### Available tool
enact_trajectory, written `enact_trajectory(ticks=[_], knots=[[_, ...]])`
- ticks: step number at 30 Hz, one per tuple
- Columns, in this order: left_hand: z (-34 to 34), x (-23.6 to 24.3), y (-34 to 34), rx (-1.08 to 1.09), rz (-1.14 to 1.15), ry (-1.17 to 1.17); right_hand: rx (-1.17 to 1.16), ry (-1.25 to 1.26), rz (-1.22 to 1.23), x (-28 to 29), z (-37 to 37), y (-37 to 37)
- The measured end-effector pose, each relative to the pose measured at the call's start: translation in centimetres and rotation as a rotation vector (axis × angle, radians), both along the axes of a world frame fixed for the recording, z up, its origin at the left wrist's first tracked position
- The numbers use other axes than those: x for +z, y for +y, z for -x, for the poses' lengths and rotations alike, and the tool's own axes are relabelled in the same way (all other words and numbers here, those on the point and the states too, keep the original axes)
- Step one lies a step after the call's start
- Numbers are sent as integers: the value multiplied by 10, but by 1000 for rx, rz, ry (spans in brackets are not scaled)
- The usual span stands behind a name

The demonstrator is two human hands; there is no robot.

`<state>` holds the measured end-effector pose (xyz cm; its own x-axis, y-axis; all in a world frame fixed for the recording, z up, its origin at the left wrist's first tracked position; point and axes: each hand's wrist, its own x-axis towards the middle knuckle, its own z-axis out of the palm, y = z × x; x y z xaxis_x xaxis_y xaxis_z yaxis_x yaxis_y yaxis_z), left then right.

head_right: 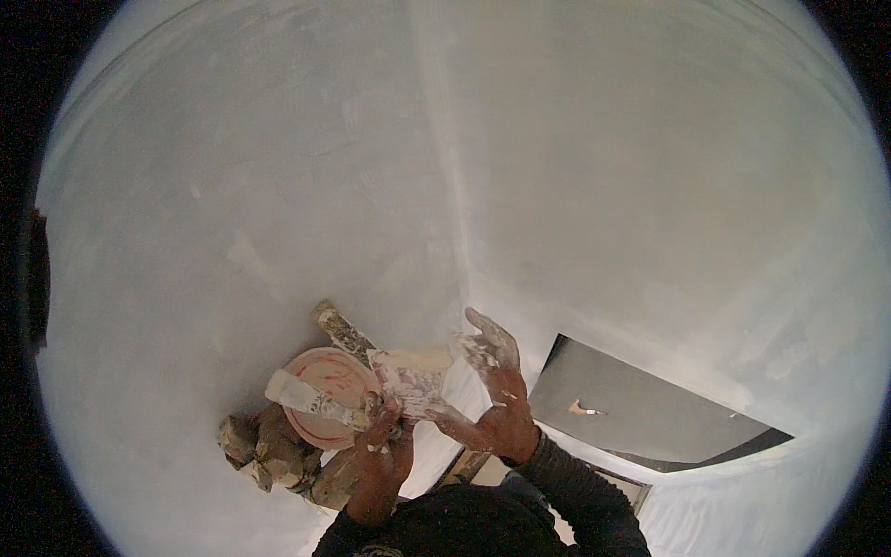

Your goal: The person applies plaster to the upper section of a wall and a corner using a putty knife, taking fresh plaster from a bucket as needed.

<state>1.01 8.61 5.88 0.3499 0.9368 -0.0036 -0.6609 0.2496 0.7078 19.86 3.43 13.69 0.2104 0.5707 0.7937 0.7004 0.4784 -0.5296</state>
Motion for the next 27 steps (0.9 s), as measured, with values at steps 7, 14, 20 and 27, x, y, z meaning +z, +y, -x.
enact_trajectory(ticks=[7,14,20,27], knots=[[0,13,1,208,-834,698,-45,-129,145,18,-15,-14],[-5,16,-2,121,-478,399,-37,-86,132,6,-14,-23],[-1,19,5,175,-923,735,-53,-115,170,-1,-17,-31],[-14,-7,6,138,-779,747,-99,-173,300,-5,-21,-39]])
